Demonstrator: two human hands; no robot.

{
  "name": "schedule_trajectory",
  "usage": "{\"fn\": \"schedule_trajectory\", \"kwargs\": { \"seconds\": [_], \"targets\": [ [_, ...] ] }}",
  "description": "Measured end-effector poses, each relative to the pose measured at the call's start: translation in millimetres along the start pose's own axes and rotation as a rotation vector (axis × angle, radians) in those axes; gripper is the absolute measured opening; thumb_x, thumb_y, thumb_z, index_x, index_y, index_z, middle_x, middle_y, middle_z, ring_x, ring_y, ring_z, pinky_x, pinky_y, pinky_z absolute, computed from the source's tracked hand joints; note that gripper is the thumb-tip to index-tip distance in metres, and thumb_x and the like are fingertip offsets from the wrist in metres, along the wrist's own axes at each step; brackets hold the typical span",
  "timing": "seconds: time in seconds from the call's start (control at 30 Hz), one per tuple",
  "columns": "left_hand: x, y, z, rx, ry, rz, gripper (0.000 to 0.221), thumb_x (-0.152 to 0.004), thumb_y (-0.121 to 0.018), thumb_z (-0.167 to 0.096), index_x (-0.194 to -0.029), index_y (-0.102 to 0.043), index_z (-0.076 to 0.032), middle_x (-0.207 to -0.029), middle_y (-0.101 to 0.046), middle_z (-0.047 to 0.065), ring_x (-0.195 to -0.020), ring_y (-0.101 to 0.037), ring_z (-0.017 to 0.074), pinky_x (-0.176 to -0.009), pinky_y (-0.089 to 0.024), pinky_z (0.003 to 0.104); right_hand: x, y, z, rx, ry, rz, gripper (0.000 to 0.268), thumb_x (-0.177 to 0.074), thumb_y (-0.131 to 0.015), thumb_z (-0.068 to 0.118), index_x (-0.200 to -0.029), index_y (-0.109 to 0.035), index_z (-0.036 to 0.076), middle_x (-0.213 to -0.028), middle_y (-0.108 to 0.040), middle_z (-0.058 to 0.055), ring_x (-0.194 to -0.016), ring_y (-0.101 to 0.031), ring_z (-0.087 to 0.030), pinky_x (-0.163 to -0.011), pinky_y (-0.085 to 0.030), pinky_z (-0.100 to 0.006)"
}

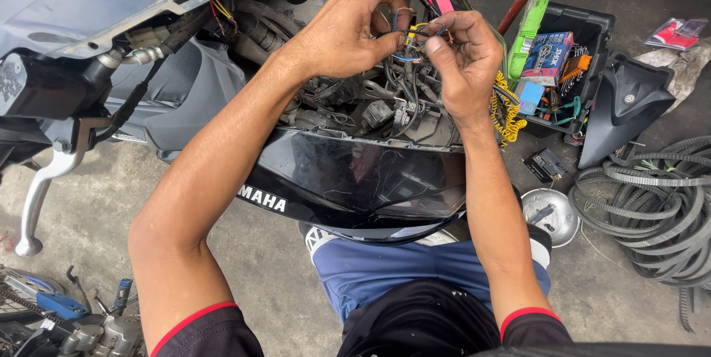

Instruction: The person is repairing the front electrical wiring of a motorcycle by connecting and organizing various wires and connectors.

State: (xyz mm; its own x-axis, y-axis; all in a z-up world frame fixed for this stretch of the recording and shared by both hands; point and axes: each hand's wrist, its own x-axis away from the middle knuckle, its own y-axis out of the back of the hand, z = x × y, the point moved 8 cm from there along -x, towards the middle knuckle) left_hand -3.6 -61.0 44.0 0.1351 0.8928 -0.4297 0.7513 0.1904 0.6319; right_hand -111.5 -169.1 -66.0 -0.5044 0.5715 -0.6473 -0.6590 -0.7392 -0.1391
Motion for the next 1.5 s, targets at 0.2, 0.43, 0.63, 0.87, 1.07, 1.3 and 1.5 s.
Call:
{"fn": "schedule_trajectory", "kwargs": {
  "seconds": [0.2,0.43,0.63,0.87,1.07,1.3,1.5],
  "targets": [
    [-0.2,-4.5,12.9,-0.04,0.082,0.041,0.051,-0.09,-0.055,0.007,-0.137,-0.05,-0.009,-0.121,-0.065,0.001,-0.083,-0.064,0.0146,-0.064,-0.051,0.031,-1.7,-6.8,9.1,0.044,0.0,0.064,0.018,-0.104,-0.066,0.002,-0.12,-0.057,0.004,-0.111,-0.064,-0.01,-0.101,-0.069,-0.021,-0.093,-0.059,-0.032],
    [0.6,-8.1,15.4,-0.01,0.083,0.075,0.042,-0.104,-0.058,0.006,-0.141,-0.047,-0.008,-0.112,-0.061,0.003,-0.085,-0.059,0.0154,-0.077,-0.055,0.033,-1.8,-7.5,12.2,0.049,0.021,0.076,0.021,-0.105,-0.07,0.009,-0.121,-0.056,0.005,-0.113,-0.062,-0.009,-0.101,-0.068,-0.021,-0.094,-0.058,-0.033],
    [0.2,-9.9,15.0,0.009,0.074,0.057,0.043,-0.101,-0.058,0.008,-0.139,-0.048,-0.009,-0.126,-0.058,0.0,-0.085,-0.056,0.0148,-0.074,-0.053,0.033,-0.6,-8.3,8.1,0.029,-0.028,0.056,0.026,-0.105,-0.073,0.009,-0.123,-0.053,0.008,-0.117,-0.062,-0.009,-0.103,-0.068,-0.02,-0.092,-0.057,-0.029],
    [-2.1,-25.1,20.0,-0.044,0.18,0.043,0.047,-0.091,-0.051,0.004,-0.135,-0.045,-0.013,-0.098,-0.047,0.0,-0.074,-0.045,0.0163,-0.064,-0.04,0.034,-1.2,-13.5,12.7,0.262,0.1,0.001,0.022,-0.099,-0.064,-0.007,-0.115,-0.053,0.005,-0.107,-0.059,-0.01,-0.092,-0.06,-0.019,-0.081,-0.051,-0.032],
    [-5.3,-34.7,26.3,-0.039,0.228,-0.138,0.05,-0.085,-0.05,-0.001,-0.132,-0.045,-0.017,-0.072,-0.035,-0.003,-0.061,-0.032,0.0156,-0.064,-0.036,0.034,-1.3,-9.9,20.5,0.449,0.169,-0.129,0.02,-0.092,-0.062,-0.008,-0.105,-0.053,0.005,-0.098,-0.056,-0.007,-0.074,-0.05,-0.017,-0.065,-0.042,-0.034],
    [-8.4,-34.5,29.9,-0.02,0.273,-0.164,0.045,-0.086,-0.054,0.003,-0.127,-0.046,-0.014,-0.119,-0.062,-0.004,-0.06,-0.046,0.0108,-0.052,-0.041,0.029,0.8,-9.7,29.8,0.587,0.247,-0.189,0.029,-0.085,-0.058,-0.011,-0.11,-0.053,0.003,-0.101,-0.058,-0.012,-0.086,-0.059,-0.027,-0.078,-0.054,-0.041],
    [-3.1,-37.0,49.5,-0.276,0.302,-0.171,0.01,-0.088,-0.059,0.0,-0.09,-0.062,-0.009,-0.071,-0.057,-0.002,-0.063,-0.047,0.0181,-0.063,-0.045,0.037,0.2,-11.0,30.9,0.673,0.288,-0.167,0.031,-0.089,-0.058,-0.011,-0.118,-0.065,-0.002,-0.104,-0.057,-0.014,-0.092,-0.065,-0.029,-0.078,-0.058,-0.041]
  ]
}}
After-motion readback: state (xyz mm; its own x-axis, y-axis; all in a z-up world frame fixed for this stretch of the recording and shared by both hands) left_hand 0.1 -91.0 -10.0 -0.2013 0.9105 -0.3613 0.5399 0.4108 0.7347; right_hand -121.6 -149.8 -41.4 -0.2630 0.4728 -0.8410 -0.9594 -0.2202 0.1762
